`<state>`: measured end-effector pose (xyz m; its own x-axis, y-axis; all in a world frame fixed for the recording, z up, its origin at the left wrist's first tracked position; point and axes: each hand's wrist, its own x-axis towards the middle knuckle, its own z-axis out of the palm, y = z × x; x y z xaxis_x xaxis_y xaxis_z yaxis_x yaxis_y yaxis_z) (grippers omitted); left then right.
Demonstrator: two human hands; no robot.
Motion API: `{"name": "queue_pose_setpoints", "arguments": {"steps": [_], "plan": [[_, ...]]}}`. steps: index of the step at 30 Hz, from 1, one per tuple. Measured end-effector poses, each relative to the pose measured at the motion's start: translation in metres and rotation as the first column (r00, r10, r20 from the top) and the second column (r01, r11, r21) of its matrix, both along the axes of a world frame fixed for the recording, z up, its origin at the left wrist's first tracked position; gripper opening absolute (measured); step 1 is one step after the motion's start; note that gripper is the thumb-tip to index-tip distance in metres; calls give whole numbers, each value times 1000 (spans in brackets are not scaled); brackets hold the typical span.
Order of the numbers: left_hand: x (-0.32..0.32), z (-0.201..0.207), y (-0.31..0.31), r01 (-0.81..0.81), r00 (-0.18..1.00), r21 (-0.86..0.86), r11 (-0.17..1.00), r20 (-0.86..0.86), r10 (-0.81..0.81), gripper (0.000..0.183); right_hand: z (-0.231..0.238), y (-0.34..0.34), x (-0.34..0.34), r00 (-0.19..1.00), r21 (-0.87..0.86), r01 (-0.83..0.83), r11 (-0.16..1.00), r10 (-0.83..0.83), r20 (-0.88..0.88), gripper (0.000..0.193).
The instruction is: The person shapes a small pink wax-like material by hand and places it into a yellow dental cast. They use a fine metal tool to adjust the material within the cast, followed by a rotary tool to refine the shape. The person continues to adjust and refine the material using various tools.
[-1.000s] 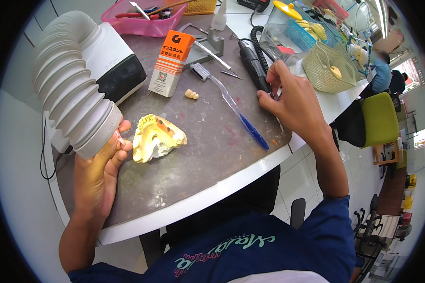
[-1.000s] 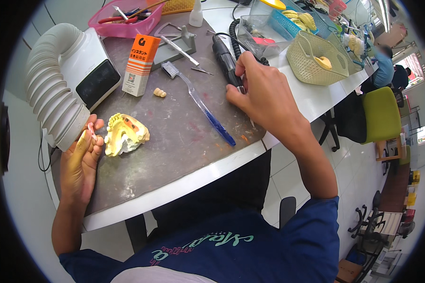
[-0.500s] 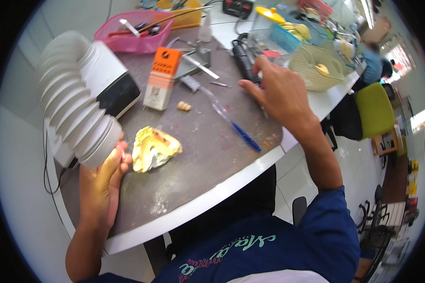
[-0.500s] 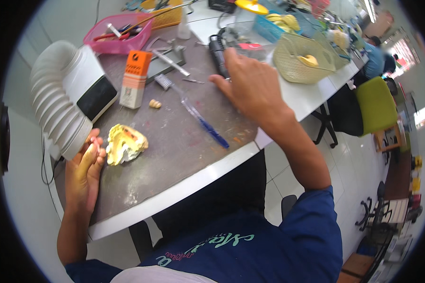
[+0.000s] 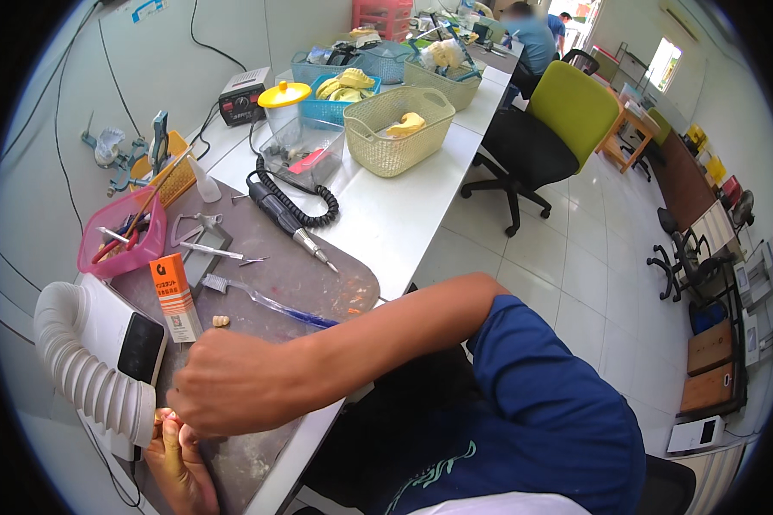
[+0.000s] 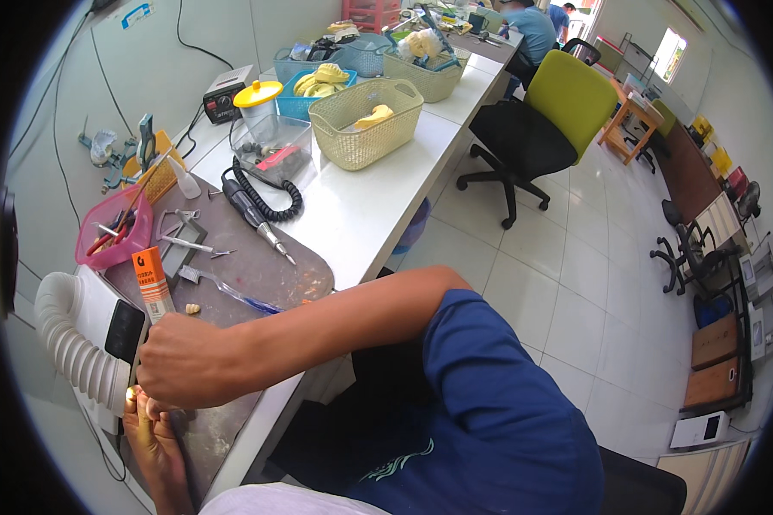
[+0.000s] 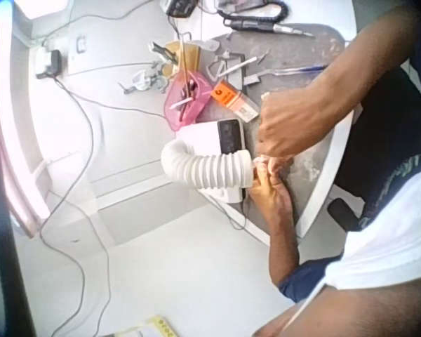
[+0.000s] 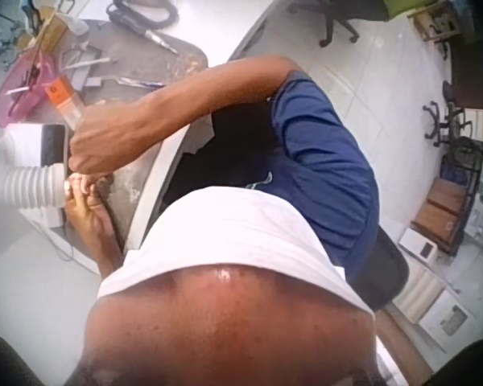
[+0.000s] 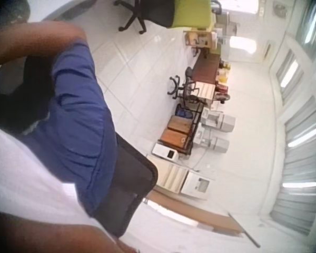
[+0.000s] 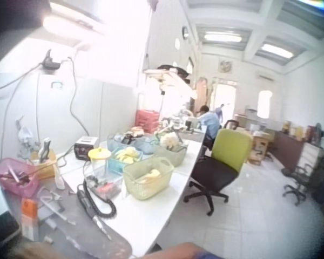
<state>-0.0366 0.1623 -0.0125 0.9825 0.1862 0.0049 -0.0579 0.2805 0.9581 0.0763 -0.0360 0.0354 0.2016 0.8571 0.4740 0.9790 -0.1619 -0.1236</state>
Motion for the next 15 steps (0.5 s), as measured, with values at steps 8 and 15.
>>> {"name": "queue_pose_setpoints", "arguments": {"steps": [8,15], "plan": [[-2,3,-5,-48,999,99,994,-19,50,17,-12,15,10,984,211,-82,974,112,-136,17],[0,1,-3,-2,1000,142,990,2,2,18,-3,5,11,819,287,-52,956,206,-536,14]]}}
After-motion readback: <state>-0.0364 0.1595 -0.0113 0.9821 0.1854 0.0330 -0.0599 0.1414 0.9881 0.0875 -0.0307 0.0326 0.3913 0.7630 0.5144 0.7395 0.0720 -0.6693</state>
